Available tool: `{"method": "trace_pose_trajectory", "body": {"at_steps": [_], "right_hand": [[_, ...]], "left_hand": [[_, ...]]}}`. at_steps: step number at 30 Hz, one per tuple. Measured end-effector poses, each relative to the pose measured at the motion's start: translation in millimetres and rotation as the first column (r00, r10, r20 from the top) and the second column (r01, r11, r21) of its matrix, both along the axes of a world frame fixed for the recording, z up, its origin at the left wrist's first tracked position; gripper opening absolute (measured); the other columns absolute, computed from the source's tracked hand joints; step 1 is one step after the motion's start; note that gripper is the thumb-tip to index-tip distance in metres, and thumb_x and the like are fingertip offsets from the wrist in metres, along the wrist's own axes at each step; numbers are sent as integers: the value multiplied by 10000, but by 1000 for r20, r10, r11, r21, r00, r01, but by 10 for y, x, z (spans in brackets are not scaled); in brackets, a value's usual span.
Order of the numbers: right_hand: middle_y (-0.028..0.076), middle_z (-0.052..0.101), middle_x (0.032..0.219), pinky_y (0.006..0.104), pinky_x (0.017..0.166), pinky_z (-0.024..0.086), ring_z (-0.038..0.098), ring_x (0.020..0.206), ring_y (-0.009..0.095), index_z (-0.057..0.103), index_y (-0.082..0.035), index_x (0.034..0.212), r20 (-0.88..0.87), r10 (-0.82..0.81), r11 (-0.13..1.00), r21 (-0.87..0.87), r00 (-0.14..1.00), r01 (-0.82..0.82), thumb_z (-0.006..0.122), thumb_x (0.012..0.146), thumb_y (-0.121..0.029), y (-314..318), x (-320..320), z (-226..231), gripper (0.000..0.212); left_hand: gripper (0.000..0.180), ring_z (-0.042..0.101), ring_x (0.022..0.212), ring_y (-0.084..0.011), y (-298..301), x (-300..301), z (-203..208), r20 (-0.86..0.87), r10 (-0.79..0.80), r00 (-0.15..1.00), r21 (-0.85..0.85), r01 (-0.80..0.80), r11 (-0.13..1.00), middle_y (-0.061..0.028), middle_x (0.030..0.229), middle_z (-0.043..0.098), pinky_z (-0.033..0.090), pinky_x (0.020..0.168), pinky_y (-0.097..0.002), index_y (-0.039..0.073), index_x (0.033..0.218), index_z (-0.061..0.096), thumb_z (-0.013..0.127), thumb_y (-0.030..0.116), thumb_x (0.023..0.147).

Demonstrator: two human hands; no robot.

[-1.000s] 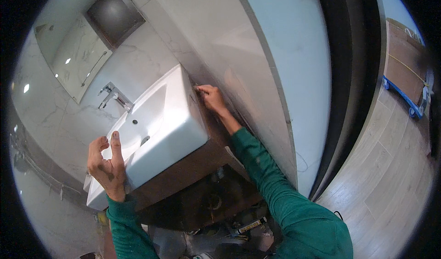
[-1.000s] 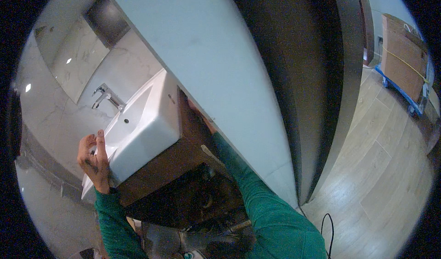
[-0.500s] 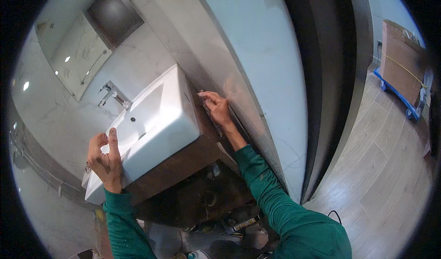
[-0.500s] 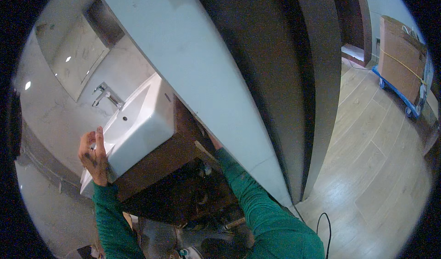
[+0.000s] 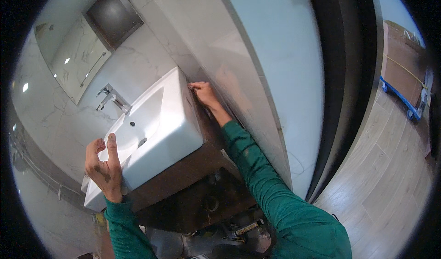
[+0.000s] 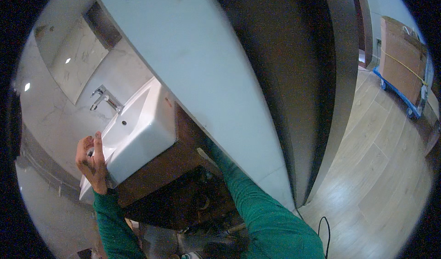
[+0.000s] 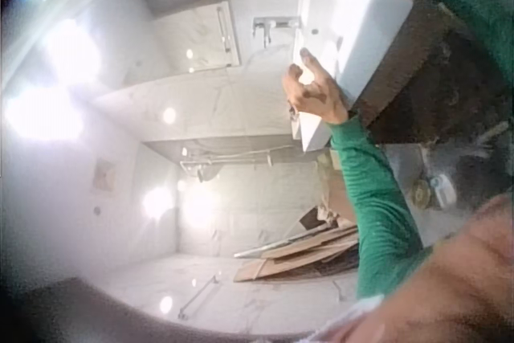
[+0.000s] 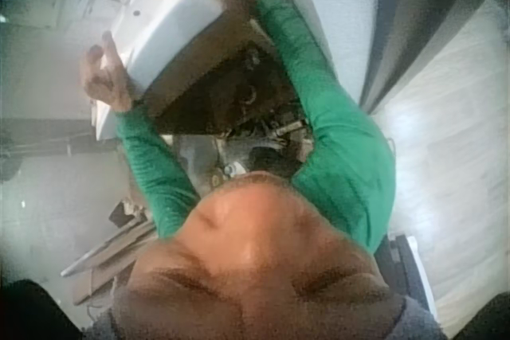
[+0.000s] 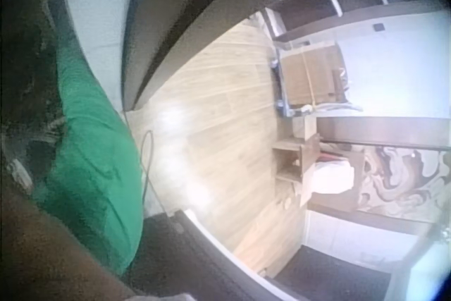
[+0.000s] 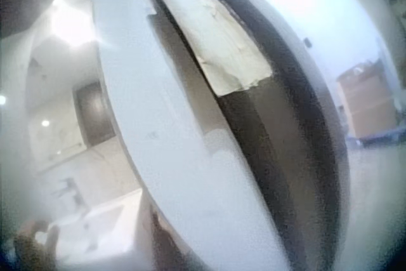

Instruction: The person repeatedly wipes the edge of a white bathroom sink with a cloth. They periodically dip the cloth into a small container on the floor to apply liquid, then continue wiping the same area around the sink rim.

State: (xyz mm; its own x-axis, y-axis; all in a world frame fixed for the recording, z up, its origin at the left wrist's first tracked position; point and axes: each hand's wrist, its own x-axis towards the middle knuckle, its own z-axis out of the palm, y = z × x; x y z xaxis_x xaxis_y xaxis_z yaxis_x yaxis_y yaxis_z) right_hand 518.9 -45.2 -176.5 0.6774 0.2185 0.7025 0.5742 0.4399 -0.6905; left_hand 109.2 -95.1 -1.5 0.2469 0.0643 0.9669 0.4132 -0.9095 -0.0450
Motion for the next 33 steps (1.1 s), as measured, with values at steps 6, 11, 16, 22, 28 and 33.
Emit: {"method": "trace_pose_trajectory", "body": {"at_steps": [6,11,16,22,28,33], "right_hand": [[193,696,1157,356,965,491,653,1088,306,731,-34,1105,30,-73,996,59,997,71,555,878,-40,-72,-189,-189,288],[193,704,1136,348,954,499,663,1070,302,730,-16,1087,15,-72,994,88,997,70,548,861,-27,-51,-172,-347,291],[191,709,1123,347,948,502,677,1035,295,727,-26,1107,20,-30,999,46,999,29,558,817,-1,329,262,-97,337],[161,714,1126,340,933,507,681,1001,281,739,-88,1137,96,-89,989,128,991,76,530,821,50,-222,-337,-515,403],[35,686,1133,284,930,471,591,1060,130,694,-50,1184,-274,311,921,322,910,-218,566,984,-109,-324,-484,-387,245],[6,668,1073,273,917,450,574,1004,115,665,-59,1145,-161,368,894,331,916,-301,530,1034,-209,-1,-290,-489,230]], "left_hand": [[350,700,792,-280,8,-19,5,-13,10,1000,11,-10,1000,-191,849,708,557,719,-396,-35,904,702,744,311,883],[344,703,794,-281,14,-11,-9,-3,23,1000,26,-23,999,-191,850,709,558,713,-399,-33,917,706,741,307,881],[362,703,797,-281,17,-21,12,-21,14,1000,37,-13,999,-191,851,709,554,709,-396,-39,921,706,744,317,876],[346,699,769,-273,-18,-16,-5,-1,30,1000,6,-30,1000,-195,842,706,543,702,-375,-48,911,700,741,294,883],[329,697,756,-279,-29,-28,20,-41,-27,999,-34,25,999,-194,839,706,543,701,-373,-58,904,694,730,270,894],[345,694,754,-273,-1,-16,9,-47,-16,999,-50,14,999,-200,841,707,546,710,-371,-70,895,689,733,272,892]]}}
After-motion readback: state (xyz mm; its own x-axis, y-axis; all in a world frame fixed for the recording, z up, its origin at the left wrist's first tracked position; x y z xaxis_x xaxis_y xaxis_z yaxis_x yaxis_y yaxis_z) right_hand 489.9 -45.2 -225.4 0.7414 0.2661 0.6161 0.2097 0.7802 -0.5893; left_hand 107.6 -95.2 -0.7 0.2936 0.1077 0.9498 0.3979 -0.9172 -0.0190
